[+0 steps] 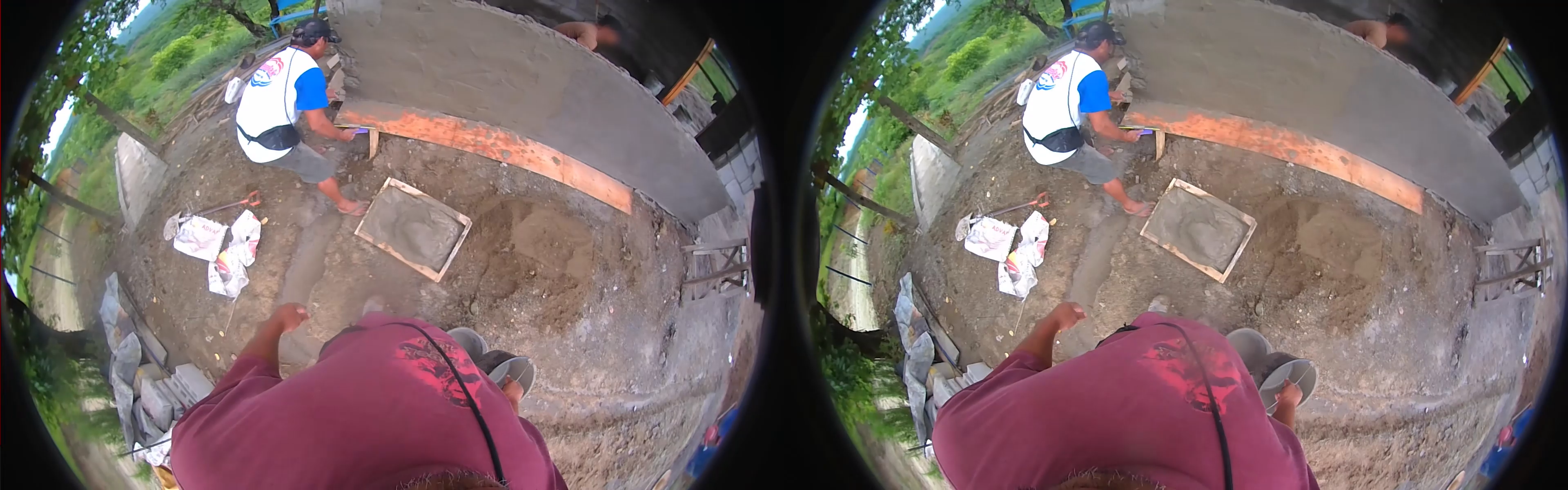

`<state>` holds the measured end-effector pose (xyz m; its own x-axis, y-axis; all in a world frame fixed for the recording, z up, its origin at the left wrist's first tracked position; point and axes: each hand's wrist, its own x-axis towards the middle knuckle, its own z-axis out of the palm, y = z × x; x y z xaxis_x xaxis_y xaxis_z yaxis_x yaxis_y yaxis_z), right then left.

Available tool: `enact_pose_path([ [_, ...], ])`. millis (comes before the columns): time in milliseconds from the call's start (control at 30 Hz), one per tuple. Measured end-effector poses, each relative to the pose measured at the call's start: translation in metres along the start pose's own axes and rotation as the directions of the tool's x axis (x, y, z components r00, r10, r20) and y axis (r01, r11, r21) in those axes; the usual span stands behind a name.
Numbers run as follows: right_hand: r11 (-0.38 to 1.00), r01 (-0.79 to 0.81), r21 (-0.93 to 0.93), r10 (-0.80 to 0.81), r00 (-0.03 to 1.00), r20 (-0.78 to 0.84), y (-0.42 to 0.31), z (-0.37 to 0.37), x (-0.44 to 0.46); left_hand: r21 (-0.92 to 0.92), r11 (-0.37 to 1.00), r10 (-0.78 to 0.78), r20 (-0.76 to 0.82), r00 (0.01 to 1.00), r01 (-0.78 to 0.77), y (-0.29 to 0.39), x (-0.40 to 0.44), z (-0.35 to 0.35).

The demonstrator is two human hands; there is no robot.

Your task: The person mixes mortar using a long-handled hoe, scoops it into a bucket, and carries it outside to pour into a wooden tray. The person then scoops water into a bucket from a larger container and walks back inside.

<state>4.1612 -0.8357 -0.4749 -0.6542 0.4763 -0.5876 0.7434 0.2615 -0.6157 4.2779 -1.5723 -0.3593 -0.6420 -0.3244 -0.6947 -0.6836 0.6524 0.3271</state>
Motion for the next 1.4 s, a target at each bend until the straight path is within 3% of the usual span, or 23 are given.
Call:
enact_pose_path([
  [100, 0.996, 0.064, -0.055, -0.063, 0.998, 0.017, 0.005, 0.001, 0.008, -0.044, 0.999, -0.020, 0.008, 1.000, 0.020, -0.005, -0.003, 0.007],
  [167, 0.964, 0.146, -0.222, -0.136, 0.989, 0.059, 0.002, 0.001, 0.009, -0.055, 0.998, -0.033, 0.020, 0.999, 0.034, -0.007, -0.006, 0.010],
  [233, 0.817, 0.287, -0.501, -0.229, 0.958, 0.175, -0.007, -0.003, 0.007, -0.015, 0.999, -0.051, 0.033, 0.998, 0.052, -0.008, -0.008, 0.012],
  [300, 0.727, 0.325, -0.605, -0.204, 0.943, 0.262, -0.025, -0.007, -0.001, -0.017, 0.998, -0.067, 0.040, 0.997, 0.068, -0.010, -0.009, 0.015],
  [400, 0.873, 0.195, -0.447, -0.100, 0.969, 0.226, -0.035, -0.004, -0.010, -0.046, 0.996, -0.074, 0.040, 0.996, 0.076, -0.014, -0.010, 0.019],
  [533, 0.976, 0.121, -0.181, -0.107, 0.991, 0.082, -0.016, 0.008, -0.006, -0.005, 0.998, -0.065, 0.030, 0.997, 0.065, -0.007, -0.012, 0.014],
  [700, 0.997, 0.004, -0.077, 0.002, 0.996, 0.084, -0.017, 0.010, -0.007, 0.016, 0.997, -0.070, 0.039, 0.997, 0.069, -0.002, -0.008, 0.009],
  [833, 0.996, 0.021, -0.085, -0.016, 0.998, 0.060, -0.015, 0.008, -0.006, 0.028, 0.998, -0.055, 0.025, 0.998, 0.054, 0.001, -0.003, 0.006],
  [900, 0.997, -0.077, -0.019, 0.078, 0.996, 0.046, -0.024, 0.008, -0.010, 0.011, 0.997, -0.078, 0.040, 0.996, 0.077, 0.004, -0.001, 0.002],
  [967, 0.952, -0.254, 0.169, 0.247, 0.967, 0.064, -0.024, 0.003, -0.009, -0.021, 0.992, -0.121, 0.077, 0.990, 0.123, 0.021, -0.005, -0.008],
  [1067, 0.956, -0.230, 0.182, 0.236, 0.972, -0.013, -0.022, 0.003, -0.013, -0.002, 1.000, -0.029, 0.065, 0.997, 0.029, 0.022, -0.004, -0.011],
  [1400, 0.970, -0.244, 0.022, 0.244, 0.969, -0.020, -0.035, -0.003, -0.029, -0.026, 0.999, -0.035, 0.078, 0.996, 0.037, 0.001, 0.019, -0.005],
])
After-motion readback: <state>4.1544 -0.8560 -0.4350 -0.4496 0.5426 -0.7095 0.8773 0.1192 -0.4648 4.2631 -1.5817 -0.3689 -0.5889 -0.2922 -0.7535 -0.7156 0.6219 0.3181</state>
